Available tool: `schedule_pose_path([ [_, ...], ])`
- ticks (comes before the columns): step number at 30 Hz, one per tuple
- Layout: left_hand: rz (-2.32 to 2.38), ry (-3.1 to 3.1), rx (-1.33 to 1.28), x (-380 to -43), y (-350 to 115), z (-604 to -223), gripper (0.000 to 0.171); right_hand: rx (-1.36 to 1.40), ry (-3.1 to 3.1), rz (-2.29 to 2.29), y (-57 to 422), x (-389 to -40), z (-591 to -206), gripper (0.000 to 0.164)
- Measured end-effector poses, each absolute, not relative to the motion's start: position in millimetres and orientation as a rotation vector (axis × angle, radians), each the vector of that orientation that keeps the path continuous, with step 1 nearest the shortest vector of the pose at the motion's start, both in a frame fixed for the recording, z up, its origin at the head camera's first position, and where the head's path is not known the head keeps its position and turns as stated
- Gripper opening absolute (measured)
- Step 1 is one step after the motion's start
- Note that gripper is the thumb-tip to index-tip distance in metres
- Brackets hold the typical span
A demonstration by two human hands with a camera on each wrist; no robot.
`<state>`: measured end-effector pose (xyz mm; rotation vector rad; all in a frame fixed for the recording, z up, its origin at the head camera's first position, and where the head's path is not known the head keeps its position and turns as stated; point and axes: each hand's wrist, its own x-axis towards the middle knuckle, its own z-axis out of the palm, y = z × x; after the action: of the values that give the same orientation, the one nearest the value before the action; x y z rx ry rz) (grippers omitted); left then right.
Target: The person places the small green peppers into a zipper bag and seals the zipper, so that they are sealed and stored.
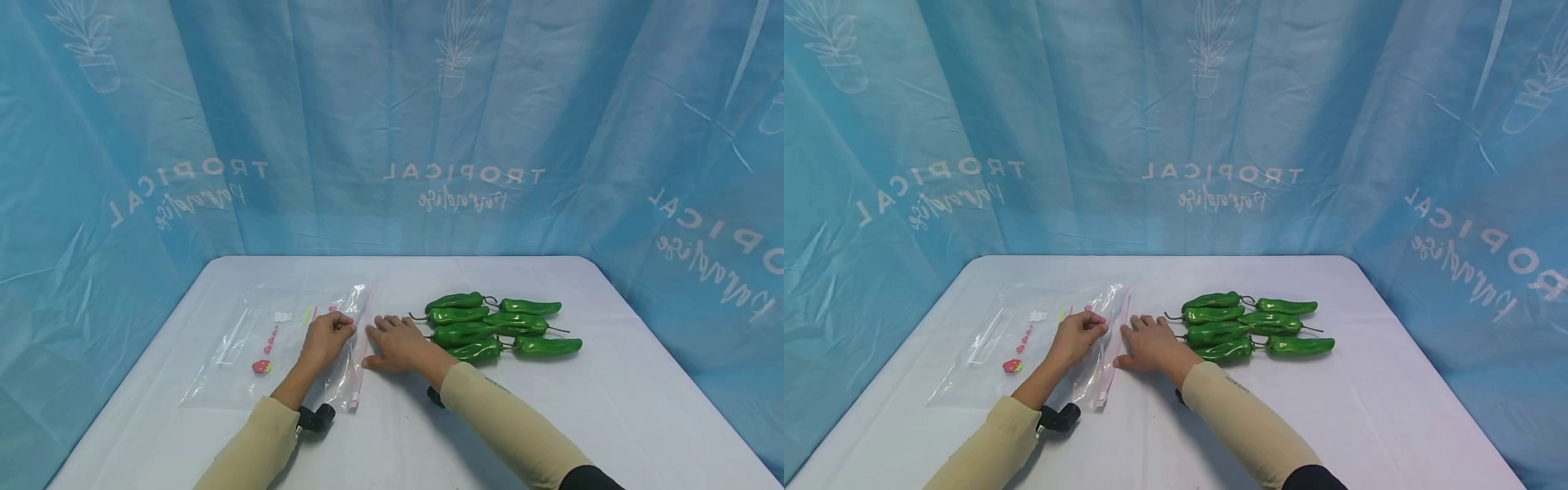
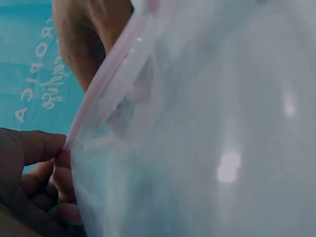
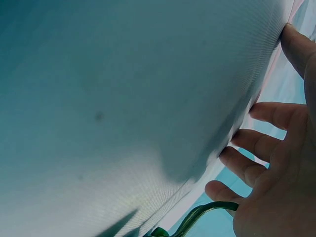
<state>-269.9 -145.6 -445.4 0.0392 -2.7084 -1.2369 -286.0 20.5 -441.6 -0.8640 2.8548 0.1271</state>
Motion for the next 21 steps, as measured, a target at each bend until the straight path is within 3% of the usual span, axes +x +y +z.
schedule_pose_path([
  [21, -1.534, -2.568, 0.132, -266.4, -147.4, -442.9, 0.017, -0.867, 2.862, 0.123, 20.6, -286.7, -444.1, 0.077],
])
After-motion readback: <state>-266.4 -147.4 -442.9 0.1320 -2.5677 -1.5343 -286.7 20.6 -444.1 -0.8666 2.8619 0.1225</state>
